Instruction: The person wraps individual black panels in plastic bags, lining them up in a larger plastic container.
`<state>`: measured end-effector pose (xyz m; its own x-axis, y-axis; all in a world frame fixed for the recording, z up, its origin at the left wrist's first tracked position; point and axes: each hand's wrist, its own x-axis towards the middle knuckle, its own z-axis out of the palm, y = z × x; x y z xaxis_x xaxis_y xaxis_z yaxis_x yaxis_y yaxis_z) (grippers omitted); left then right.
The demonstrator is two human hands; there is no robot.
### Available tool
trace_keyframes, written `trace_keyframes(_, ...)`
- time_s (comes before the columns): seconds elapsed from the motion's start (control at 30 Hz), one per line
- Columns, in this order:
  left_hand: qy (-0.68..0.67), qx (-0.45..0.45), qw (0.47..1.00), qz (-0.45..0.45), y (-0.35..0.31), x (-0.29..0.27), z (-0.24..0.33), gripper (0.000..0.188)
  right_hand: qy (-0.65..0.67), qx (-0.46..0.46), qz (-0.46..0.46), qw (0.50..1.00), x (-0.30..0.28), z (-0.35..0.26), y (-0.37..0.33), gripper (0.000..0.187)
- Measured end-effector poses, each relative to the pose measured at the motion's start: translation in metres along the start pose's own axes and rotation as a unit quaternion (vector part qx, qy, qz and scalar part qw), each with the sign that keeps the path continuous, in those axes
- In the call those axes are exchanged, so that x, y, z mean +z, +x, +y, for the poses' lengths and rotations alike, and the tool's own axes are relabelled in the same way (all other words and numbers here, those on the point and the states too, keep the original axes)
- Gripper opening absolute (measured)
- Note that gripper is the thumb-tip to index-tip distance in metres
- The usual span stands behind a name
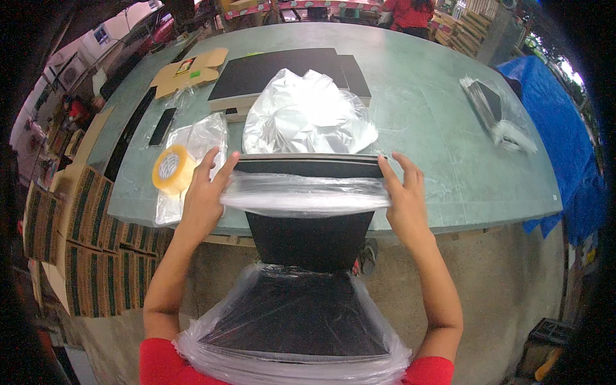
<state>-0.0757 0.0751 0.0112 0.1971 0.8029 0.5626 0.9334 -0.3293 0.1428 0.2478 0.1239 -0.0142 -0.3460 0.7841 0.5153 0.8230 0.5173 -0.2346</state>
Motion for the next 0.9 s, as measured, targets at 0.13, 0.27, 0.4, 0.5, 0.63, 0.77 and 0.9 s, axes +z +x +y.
trace_keyframes(0.13,-0.054,0.013,0.998,-0.033,-0.021,-0.017,-0.001,0.064,0.15,0.062,-0.016,0.987,-0.032,-0.012,-0.012,0.049)
trace_keyframes(0.27,-0.153,-0.005,0.988,-0.006,-0.019,-0.03,0.003,0.053,0.408,0.121,-0.057,0.903,-0.052,-0.006,-0.021,0.028)
trace_keyframes(0.4,-0.298,-0.045,0.944,-0.132,0.0,-0.036,-0.011,0.041,0.564,0.131,-0.126,0.805,-0.061,0.009,-0.034,0.021)
trace_keyframes(0.5,-0.566,-0.179,0.722,-0.354,-0.025,-0.036,-0.042,0.029,0.691,0.165,-0.248,0.658,-0.049,0.027,-0.058,0.033)
trace_keyframes(0.63,-0.729,-0.243,0.452,-0.453,-0.118,0.032,-0.051,0.039,0.725,0.297,-0.398,0.478,0.037,0.044,-0.131,0.028)
trace_keyframes(0.77,-0.727,-0.429,0.336,-0.418,-0.223,0.13,-0.056,0.032,0.77,0.44,-0.319,0.334,0.126,0.065,-0.234,0.034)
trace_keyframes(0.9,-0.639,-0.483,0.433,-0.414,-0.257,0.181,-0.075,0.023,0.55,0.427,-0.493,0.522,0.155,0.088,-0.246,0.034)
